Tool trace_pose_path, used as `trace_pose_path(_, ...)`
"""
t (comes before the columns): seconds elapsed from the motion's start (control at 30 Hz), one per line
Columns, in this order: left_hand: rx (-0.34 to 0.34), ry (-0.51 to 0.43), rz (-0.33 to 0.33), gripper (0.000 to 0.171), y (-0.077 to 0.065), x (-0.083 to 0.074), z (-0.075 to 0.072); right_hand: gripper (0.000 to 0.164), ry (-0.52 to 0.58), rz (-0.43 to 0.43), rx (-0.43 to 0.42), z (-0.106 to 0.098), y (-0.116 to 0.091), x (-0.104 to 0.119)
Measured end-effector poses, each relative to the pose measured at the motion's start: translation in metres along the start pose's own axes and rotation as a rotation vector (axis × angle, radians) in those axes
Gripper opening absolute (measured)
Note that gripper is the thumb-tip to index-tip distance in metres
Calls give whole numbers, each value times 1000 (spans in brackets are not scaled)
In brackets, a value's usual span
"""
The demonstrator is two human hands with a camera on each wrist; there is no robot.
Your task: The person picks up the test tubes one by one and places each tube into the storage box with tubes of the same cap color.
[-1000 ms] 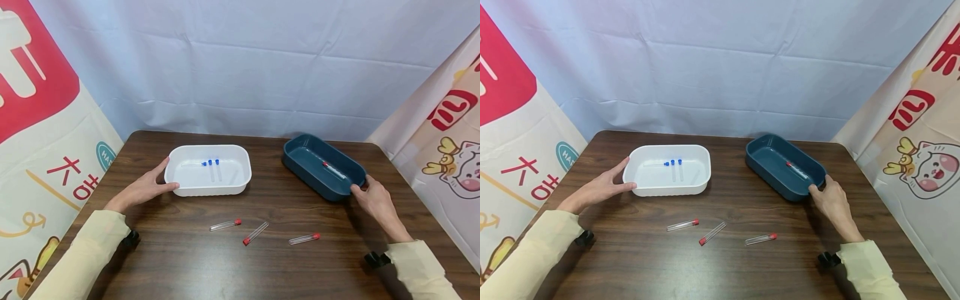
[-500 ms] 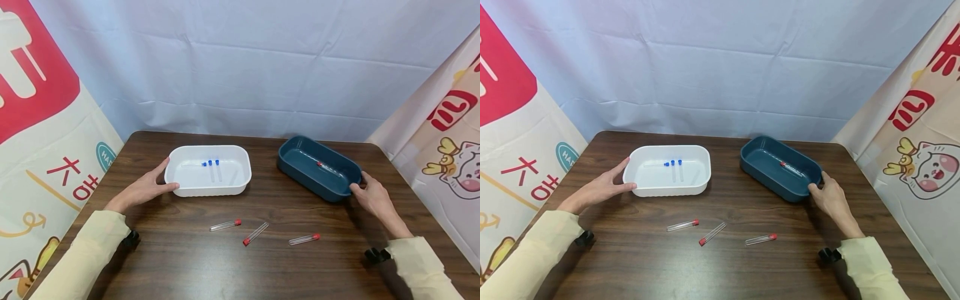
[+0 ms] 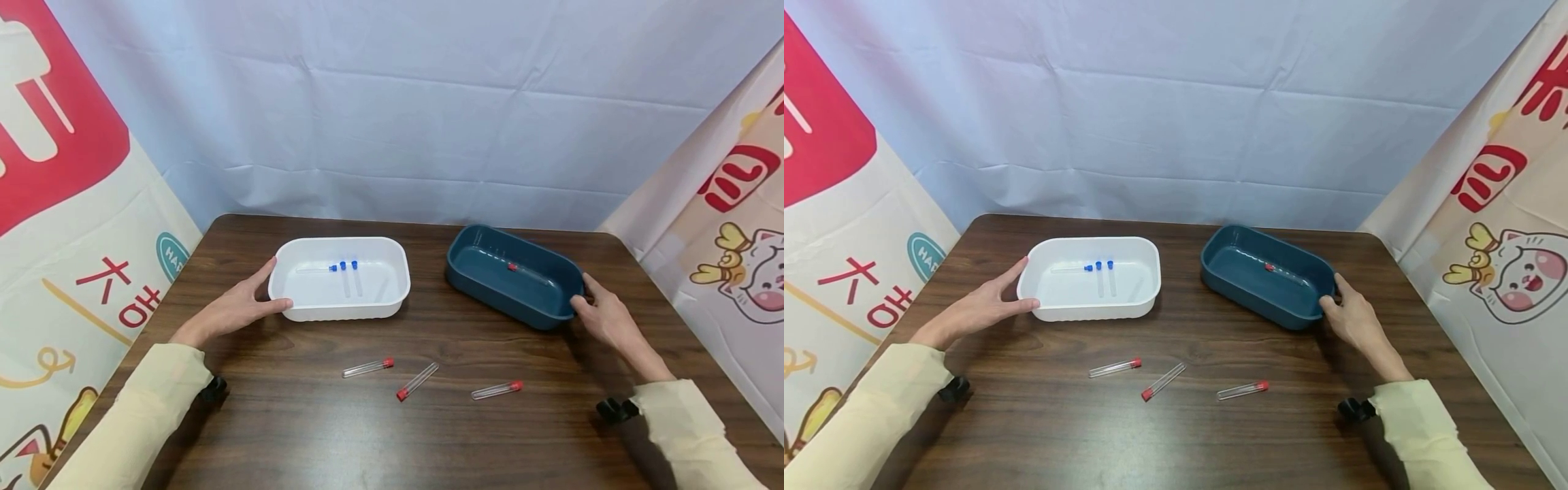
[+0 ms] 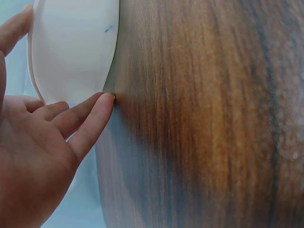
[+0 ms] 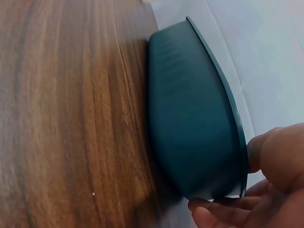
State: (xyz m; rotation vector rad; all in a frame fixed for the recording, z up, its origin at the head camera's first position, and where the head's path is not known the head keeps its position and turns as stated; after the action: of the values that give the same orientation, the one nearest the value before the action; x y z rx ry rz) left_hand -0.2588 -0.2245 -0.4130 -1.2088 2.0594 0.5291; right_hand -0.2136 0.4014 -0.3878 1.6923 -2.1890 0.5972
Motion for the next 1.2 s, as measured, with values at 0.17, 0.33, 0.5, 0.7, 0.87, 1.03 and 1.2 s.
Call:
trace_pose_path(0.17, 1, 0, -5, 109, 0, -1, -1, 68, 21, -36, 40, 1, 3, 1)
trace_pose_path(0.33, 1, 6, 0, 109, 0, -2, -1, 65, 11, -66, 69, 2, 7, 2)
trace_pose_path(0.5, 4, 9, 4, 109, 0, -4, -1, 63, 11, -92, 108, 2, 10, 4)
trace_pose_path(0.7, 6, 11, -3, 108, 0, -3, -1, 61, 25, -120, 148, 3, 13, 5)
trace_pose_path(0.87, 6, 12, -9, 109, -1, -1, -1, 60, 20, -141, 163, 5, 17, 5)
trace_pose_path(1.03, 4, 15, -14, 111, -1, 0, -1, 60, 20, -162, 177, 5, 19, 5)
trace_pose_path(1.2, 8, 18, -16, 111, -2, -1, -1, 61, 34, -180, 184, 5, 19, 7)
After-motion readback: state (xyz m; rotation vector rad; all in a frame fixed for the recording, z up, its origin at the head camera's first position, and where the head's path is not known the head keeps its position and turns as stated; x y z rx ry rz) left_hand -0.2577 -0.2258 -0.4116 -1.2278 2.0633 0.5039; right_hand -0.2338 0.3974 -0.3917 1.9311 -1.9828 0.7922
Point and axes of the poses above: each hand's wrist, its own y-axis towards the middle knuckle, its own z-axis out of the palm, x = y × z, the point moved 4 cm from there along y, towards the middle knuckle, and after that the axes turned 11 degrees about z, right-handed, at the moved point
